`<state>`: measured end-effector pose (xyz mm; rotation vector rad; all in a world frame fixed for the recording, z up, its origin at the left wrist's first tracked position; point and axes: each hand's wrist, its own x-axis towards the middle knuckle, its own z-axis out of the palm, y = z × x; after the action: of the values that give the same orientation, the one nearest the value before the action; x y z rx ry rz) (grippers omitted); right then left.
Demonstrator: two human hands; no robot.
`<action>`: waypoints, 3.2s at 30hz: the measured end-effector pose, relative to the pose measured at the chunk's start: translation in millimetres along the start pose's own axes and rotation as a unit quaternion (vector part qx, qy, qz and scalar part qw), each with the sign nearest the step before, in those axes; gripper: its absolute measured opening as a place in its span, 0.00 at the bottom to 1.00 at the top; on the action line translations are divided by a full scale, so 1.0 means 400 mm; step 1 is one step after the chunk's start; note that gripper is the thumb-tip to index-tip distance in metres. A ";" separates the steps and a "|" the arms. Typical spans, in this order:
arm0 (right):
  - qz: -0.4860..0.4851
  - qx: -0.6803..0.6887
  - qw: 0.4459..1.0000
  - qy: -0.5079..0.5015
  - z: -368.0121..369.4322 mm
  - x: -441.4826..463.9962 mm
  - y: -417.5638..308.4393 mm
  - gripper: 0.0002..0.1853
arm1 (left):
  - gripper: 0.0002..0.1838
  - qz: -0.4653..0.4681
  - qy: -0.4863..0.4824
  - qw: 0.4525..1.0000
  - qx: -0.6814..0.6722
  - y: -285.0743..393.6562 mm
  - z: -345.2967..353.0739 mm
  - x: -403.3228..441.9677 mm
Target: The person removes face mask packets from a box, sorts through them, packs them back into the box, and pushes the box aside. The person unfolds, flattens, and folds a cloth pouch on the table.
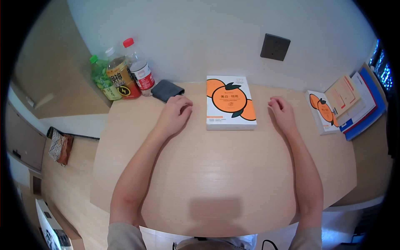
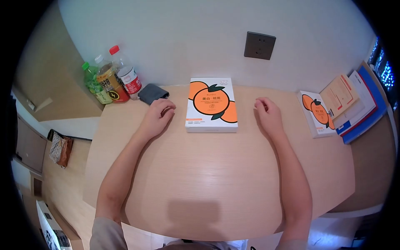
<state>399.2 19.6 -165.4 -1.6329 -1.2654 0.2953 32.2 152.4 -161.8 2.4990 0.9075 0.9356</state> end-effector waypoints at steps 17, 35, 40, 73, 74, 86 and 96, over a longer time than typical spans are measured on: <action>-0.127 -0.187 0.974 -0.018 0.015 -0.021 -0.048 0.08 | 0.09 0.007 -0.015 0.999 0.039 0.035 0.004 -0.006; 0.125 0.308 0.931 -0.147 0.089 -0.073 -0.223 0.24 | 0.28 -0.261 0.021 0.774 -0.577 0.201 0.016 0.001; 0.062 0.391 0.915 -0.080 0.065 -0.082 -0.316 0.33 | 0.32 -0.164 0.052 0.820 -0.545 0.258 -0.044 0.030; -0.355 -0.145 0.915 -0.125 -0.090 -0.233 -0.619 0.22 | 0.22 0.144 -0.034 0.979 -0.143 0.474 -0.271 -0.066; -0.355 -0.145 0.915 -0.125 -0.088 -0.235 -0.618 0.22 | 0.22 0.140 -0.025 0.979 -0.144 0.477 -0.270 -0.066; -0.497 -0.246 0.830 -0.056 -0.110 -0.272 -0.633 0.16 | 0.34 0.093 -0.164 0.912 -0.365 0.426 -0.275 -0.064; -0.477 -0.152 0.847 -0.180 -0.118 -0.280 -0.636 0.14 | 0.21 0.093 -0.102 0.942 -0.304 0.427 -0.260 -0.050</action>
<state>235.6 -113.7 21.7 -1.0061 -2.3387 -0.2515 27.3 19.3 -11.1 2.1027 0.2553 0.8299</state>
